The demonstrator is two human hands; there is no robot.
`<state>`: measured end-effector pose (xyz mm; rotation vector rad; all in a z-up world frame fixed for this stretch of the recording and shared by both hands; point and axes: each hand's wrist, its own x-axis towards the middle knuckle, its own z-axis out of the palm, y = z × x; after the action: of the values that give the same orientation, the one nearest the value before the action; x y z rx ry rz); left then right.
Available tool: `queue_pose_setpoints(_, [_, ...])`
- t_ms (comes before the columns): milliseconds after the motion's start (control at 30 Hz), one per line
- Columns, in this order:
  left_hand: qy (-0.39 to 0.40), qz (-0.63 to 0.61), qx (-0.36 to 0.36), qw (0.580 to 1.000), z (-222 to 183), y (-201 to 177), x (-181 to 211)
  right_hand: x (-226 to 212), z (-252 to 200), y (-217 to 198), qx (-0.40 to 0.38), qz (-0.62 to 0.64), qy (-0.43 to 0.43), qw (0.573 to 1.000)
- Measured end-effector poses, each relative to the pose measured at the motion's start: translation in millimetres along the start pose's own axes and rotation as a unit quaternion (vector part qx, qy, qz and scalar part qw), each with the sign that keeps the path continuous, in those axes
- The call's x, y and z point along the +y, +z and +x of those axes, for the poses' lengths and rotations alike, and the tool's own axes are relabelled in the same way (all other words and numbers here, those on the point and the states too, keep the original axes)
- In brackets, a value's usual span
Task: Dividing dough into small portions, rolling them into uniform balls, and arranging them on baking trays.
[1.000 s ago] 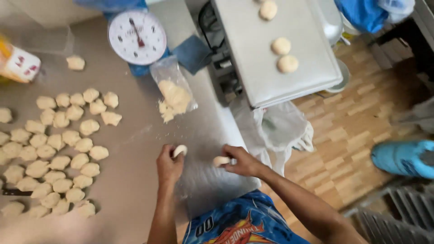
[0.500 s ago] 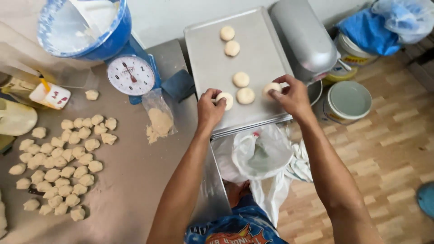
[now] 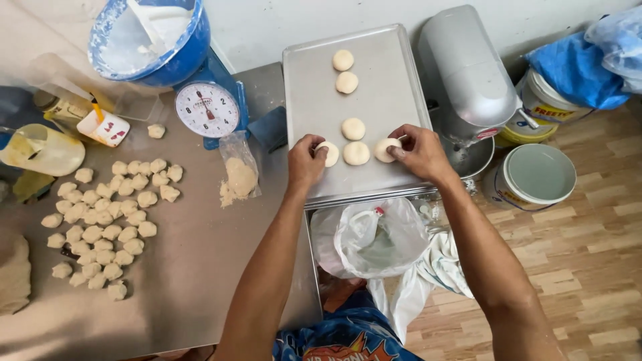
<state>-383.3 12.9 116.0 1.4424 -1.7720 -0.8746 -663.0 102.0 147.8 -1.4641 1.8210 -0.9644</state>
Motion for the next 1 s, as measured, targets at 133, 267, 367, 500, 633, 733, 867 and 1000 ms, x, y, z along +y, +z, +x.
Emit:
queue_pose_setpoints(133, [-0.009,0.021,-0.009,1.000,-1,5,0,18,12,12,0.004,0.051,0.038,0.998])
queue_pose_setpoints(267, [0.076,0.211,0.023,0.974,-13,0,25,13,10,19,0.032,-0.149,-0.027,0.988])
queue_pose_setpoints(367, [0.168,0.194,0.049,0.965,-31,-8,47,14,1,18,0.083,-0.227,-0.127,0.962])
queue_pose_setpoints(500, [0.214,0.247,-0.115,0.938,-59,-16,54,-43,-47,3,0.106,-0.352,-0.253,0.895])
queue_pose_setpoints(633, [0.198,0.292,-0.139,0.925,-66,-10,37,-16,-57,26,0.110,-0.408,-0.247,0.872])
queue_pose_setpoints(733, [0.187,0.311,-0.155,0.919,-74,-11,42,-4,-60,32,0.134,-0.422,-0.250,0.861])
queue_pose_setpoints(867, [0.185,0.324,-0.175,0.911,-66,-8,37,-6,-57,40,0.134,-0.419,-0.215,0.872])
queue_pose_setpoints(1000, [0.159,0.255,-0.197,0.933,-37,8,-3,14,-33,31,-0.039,-0.319,-0.064,0.945])
